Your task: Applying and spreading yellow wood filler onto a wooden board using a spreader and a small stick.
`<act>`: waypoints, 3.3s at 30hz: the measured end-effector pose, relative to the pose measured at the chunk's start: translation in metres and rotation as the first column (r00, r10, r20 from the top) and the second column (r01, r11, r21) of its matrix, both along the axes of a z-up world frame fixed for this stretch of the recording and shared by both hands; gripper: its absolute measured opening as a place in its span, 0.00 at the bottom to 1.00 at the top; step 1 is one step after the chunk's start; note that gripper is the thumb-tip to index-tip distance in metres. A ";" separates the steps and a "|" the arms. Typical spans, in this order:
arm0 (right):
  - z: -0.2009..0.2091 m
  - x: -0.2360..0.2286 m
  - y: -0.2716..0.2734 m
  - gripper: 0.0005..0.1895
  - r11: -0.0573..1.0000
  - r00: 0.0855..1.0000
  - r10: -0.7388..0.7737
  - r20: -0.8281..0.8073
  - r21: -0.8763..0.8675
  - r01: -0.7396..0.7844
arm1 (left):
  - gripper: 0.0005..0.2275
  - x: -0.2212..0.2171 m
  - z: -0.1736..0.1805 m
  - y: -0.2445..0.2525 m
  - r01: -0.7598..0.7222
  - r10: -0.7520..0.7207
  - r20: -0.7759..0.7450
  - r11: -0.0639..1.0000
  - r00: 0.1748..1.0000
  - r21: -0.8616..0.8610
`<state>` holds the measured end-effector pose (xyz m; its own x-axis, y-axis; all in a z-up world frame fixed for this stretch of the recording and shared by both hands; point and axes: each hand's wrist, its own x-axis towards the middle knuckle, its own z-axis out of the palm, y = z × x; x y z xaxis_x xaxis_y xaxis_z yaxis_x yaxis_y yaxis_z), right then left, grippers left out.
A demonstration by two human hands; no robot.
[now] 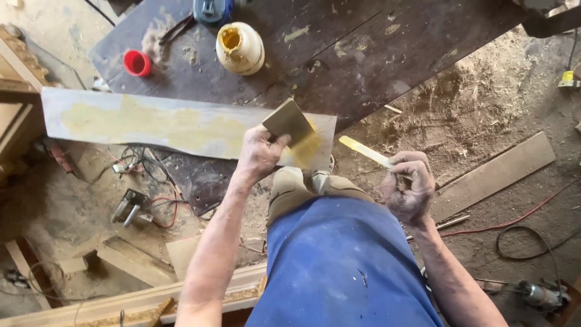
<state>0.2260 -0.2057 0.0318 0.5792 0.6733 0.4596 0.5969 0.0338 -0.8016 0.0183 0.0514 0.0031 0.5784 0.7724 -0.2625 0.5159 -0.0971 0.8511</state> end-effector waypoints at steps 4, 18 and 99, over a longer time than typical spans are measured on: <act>0.005 -0.001 -0.011 0.10 0.997 0.996 -0.079 -0.045 -0.024 0.078 | 0.04 0.028 0.001 0.001 -0.009 -0.016 -0.077 0.952 0.997 -0.307; 0.004 -0.005 -0.030 0.12 0.978 0.976 -0.202 -0.085 -0.059 0.198 | 0.07 0.031 -0.006 0.013 -0.247 0.202 -0.196 0.938 0.960 -0.244; -0.055 -0.017 -0.026 0.08 0.983 0.957 -0.146 -0.249 -0.149 0.111 | 0.08 -0.010 -0.020 -0.066 0.280 -0.195 -0.204 0.560 0.959 0.780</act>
